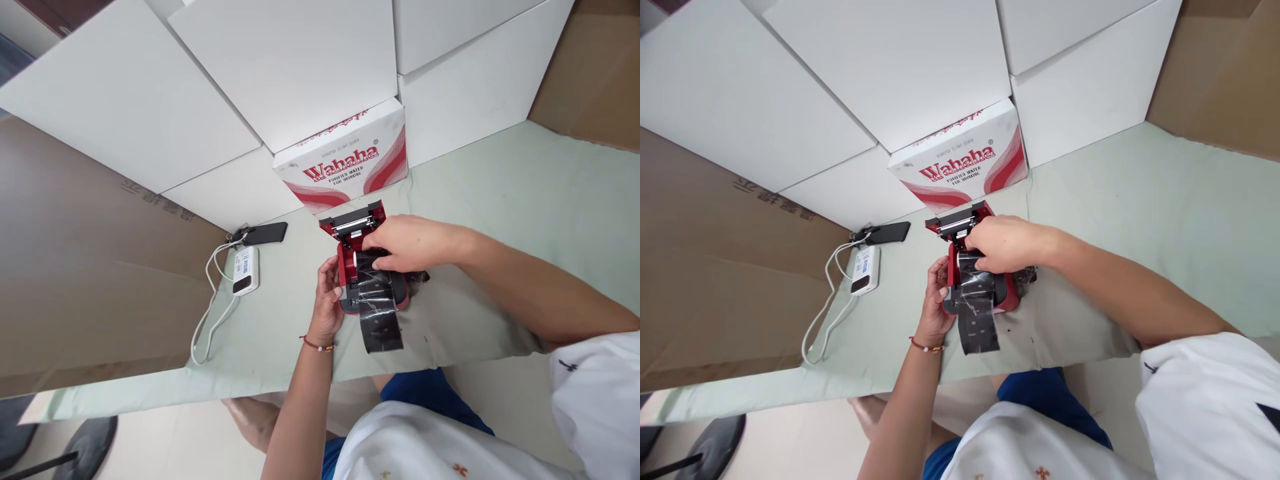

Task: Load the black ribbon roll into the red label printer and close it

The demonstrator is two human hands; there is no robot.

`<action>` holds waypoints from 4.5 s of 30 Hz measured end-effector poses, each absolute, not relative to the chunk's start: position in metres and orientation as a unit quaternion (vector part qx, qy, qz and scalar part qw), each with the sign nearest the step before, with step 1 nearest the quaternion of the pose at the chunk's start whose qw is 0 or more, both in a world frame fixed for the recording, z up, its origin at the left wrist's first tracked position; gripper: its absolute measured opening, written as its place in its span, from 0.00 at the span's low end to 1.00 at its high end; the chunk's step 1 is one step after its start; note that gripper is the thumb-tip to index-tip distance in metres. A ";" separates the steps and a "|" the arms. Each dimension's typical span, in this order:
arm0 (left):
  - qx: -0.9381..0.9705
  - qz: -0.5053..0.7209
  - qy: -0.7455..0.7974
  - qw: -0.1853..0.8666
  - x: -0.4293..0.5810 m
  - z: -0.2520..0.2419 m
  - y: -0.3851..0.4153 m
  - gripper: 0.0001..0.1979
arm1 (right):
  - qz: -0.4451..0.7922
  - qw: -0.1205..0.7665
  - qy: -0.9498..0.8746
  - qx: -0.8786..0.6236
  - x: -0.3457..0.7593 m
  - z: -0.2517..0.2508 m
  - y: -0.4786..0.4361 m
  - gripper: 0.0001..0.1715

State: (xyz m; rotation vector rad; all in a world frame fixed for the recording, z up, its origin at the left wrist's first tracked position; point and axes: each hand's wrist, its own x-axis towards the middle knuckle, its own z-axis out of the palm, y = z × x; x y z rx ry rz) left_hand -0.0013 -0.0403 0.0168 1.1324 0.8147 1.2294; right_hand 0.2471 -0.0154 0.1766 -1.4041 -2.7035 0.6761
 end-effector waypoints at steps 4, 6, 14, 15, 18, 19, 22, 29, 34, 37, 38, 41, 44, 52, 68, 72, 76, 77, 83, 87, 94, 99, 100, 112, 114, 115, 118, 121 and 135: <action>0.486 0.530 0.346 0.604 -0.002 0.017 -0.040 0.34 | 0.198 -0.010 -0.850 -0.488 0.232 0.156 -0.008 0.17; 0.487 0.527 0.346 0.604 -0.003 0.017 -0.040 0.34 | 0.199 -0.003 -0.853 -0.483 0.230 0.151 -0.007 0.17; 0.487 0.527 0.352 0.601 -0.003 0.017 -0.040 0.33 | 0.159 -0.056 -0.881 -0.442 0.226 0.147 -0.008 0.19; 0.486 0.527 0.353 0.601 -0.002 0.017 -0.040 0.33 | 0.156 -0.066 -0.883 -0.438 0.227 0.148 -0.009 0.18; 0.485 0.527 0.353 0.602 -0.003 0.016 -0.040 0.33 | 0.194 -0.051 -0.886 -0.419 0.233 0.158 -0.012 0.14; 0.485 0.527 0.351 0.603 -0.003 0.016 -0.040 0.33 | 0.212 -0.028 -0.887 -0.411 0.235 0.163 -0.014 0.14; 0.488 0.526 0.346 0.605 -0.003 0.017 -0.040 0.33 | 0.210 0.115 -0.875 -0.421 0.243 0.175 -0.019 0.20; 0.489 0.528 0.342 0.604 -0.002 0.019 -0.043 0.35 | 0.108 0.254 -0.846 -0.457 0.254 0.163 -0.009 0.31; 0.475 0.552 0.320 0.606 -0.003 0.018 -0.046 0.46 | 0.137 0.129 -0.877 -0.441 0.260 0.176 -0.017 0.20; 0.475 0.561 0.322 0.597 -0.004 0.018 -0.047 0.43 | 0.159 0.007 -0.902 -0.402 0.258 0.188 -0.033 0.18; 0.482 0.559 0.325 0.591 -0.004 0.019 -0.048 0.40 | 0.161 -0.037 -0.910 -0.381 0.257 0.191 -0.038 0.16; 0.520 0.549 0.336 0.562 -0.003 0.023 -0.050 0.29 | 0.137 -0.127 -0.918 -0.349 0.249 0.192 -0.049 0.09; 0.533 0.546 0.347 0.545 -0.001 0.026 -0.053 0.26 | 0.108 -0.149 -0.919 -0.349 0.243 0.193 -0.051 0.07; 0.519 0.538 0.349 0.566 -0.005 0.022 -0.050 0.18 | 0.118 -0.104 -0.925 -0.345 0.246 0.193 -0.036 0.19; 0.425 0.553 0.316 0.643 0.004 0.021 -0.050 0.36 | 0.160 -0.152 -0.945 -0.242 0.237 0.200 -0.070 0.11; 0.428 0.545 0.313 0.649 0.006 0.023 -0.049 0.34 | 0.122 -0.081 -0.925 -0.351 0.231 0.188 -0.051 0.14; 0.429 0.548 0.316 0.644 0.009 0.022 -0.048 0.31 | 0.104 0.025 -0.865 -0.491 0.223 0.151 -0.020 0.16; 0.428 0.547 0.319 0.644 0.009 0.022 -0.048 0.30 | 0.102 0.030 -0.864 -0.492 0.222 0.142 -0.014 0.15; 0.434 0.545 0.322 0.642 0.009 0.019 -0.048 0.29 | 0.119 -0.044 -0.892 -0.435 0.221 0.132 -0.001 0.14; 0.440 0.542 0.320 0.640 0.009 0.020 -0.048 0.27 | 0.131 -0.048 -0.888 -0.439 0.219 0.135 0.000 0.13; 0.435 0.541 0.326 0.642 0.009 0.022 -0.048 0.26 | 0.272 0.036 -0.852 -0.446 0.241 0.167 -0.008 0.14; 0.429 0.539 0.322 0.649 0.008 0.021 -0.047 0.27 | 0.279 0.065 -0.845 -0.451 0.311 0.187 0.001 0.21; 0.429 0.537 0.323 0.651 0.008 0.021 -0.047 0.27 | 0.272 0.048 -0.837 -0.473 0.327 0.183 0.008 0.20; 0.438 0.532 0.328 0.646 0.006 0.023 -0.048 0.27 | 0.185 -0.126 -0.781 -0.584 0.312 0.129 0.043 0.26; 0.437 0.533 0.331 0.645 0.005 0.022 -0.047 0.27 | 0.187 -0.133 -0.785 -0.576 0.292 0.128 0.038 0.24; 0.436 0.534 0.332 0.644 0.004 0.021 -0.047 0.27 | 0.187 -0.139 -0.785 -0.574 0.285 0.127 0.036 0.21; 0.432 0.535 0.335 0.644 0.004 0.020 -0.047 0.27 | 0.188 -0.154 -0.791 -0.561 0.280 0.133 0.029 0.17; 0.435 0.534 0.337 0.641 0.005 0.019 -0.047 0.27 | 0.233 -0.159 -0.822 -0.495 0.300 0.155 0.017 0.15; 0.469 0.555 0.342 0.596 0.005 0.020 -0.049 0.26 | 0.203 -0.022 -0.858 -0.470 0.232 0.151 -0.012 0.14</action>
